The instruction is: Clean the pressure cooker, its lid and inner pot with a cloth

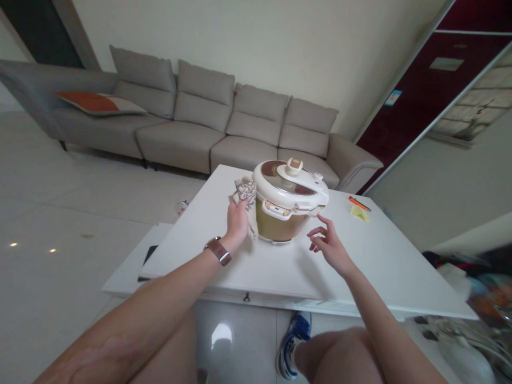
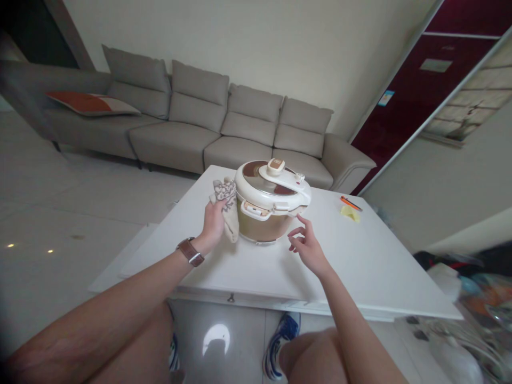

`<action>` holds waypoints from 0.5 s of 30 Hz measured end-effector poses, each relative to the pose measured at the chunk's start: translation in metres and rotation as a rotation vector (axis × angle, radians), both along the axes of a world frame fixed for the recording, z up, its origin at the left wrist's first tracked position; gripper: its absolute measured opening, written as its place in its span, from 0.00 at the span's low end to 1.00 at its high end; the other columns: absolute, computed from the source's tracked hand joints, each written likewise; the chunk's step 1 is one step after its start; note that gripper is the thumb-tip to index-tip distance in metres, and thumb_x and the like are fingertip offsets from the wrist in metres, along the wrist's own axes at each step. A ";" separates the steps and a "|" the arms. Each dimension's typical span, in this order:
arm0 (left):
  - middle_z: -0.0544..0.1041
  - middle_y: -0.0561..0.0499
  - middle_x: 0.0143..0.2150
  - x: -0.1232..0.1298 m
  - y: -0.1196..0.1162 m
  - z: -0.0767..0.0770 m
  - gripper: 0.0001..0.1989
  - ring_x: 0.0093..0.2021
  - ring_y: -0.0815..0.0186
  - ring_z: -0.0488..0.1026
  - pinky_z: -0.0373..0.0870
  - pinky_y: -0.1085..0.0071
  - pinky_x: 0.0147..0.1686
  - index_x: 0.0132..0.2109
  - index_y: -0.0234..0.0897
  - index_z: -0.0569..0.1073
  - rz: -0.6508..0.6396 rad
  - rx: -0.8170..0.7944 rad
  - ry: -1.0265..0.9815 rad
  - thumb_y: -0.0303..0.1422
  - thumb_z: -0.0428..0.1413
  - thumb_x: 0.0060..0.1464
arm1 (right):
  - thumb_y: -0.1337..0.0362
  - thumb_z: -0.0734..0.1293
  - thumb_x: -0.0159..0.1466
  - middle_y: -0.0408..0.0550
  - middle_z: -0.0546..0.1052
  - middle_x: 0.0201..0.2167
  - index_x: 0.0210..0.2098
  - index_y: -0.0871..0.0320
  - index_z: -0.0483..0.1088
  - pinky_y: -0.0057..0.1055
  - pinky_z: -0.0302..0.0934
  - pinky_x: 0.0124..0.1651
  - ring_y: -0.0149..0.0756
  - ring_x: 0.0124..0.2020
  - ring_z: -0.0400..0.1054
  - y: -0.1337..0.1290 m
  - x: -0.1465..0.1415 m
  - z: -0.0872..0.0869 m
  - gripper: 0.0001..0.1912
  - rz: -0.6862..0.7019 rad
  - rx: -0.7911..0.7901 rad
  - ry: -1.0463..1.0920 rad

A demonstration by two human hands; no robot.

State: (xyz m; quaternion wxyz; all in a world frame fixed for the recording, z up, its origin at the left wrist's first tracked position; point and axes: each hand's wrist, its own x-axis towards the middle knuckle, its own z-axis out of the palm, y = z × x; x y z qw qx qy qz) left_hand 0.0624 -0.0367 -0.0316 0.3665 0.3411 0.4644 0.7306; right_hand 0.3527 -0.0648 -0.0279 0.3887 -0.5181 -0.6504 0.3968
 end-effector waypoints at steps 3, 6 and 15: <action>0.83 0.43 0.47 0.003 0.003 -0.007 0.11 0.49 0.54 0.80 0.73 0.62 0.53 0.45 0.36 0.78 0.040 -0.160 -0.105 0.33 0.56 0.56 | 0.53 0.70 0.61 0.40 0.74 0.41 0.67 0.46 0.51 0.38 0.68 0.33 0.35 0.28 0.73 0.000 -0.002 0.000 0.39 -0.004 -0.001 -0.001; 0.83 0.44 0.42 0.004 0.004 -0.011 0.09 0.46 0.55 0.80 0.74 0.62 0.51 0.41 0.36 0.77 0.043 -0.258 -0.218 0.31 0.56 0.54 | 0.53 0.70 0.62 0.40 0.74 0.41 0.67 0.46 0.51 0.38 0.68 0.33 0.34 0.27 0.73 0.000 -0.002 0.000 0.39 -0.004 0.001 0.002; 0.83 0.45 0.39 0.014 -0.026 -0.007 0.09 0.41 0.57 0.81 0.76 0.62 0.47 0.42 0.35 0.76 -0.164 -0.238 -0.366 0.33 0.58 0.53 | 0.57 0.70 0.62 0.39 0.73 0.41 0.65 0.45 0.54 0.36 0.68 0.32 0.32 0.27 0.72 0.000 -0.010 -0.001 0.35 -0.009 0.066 0.042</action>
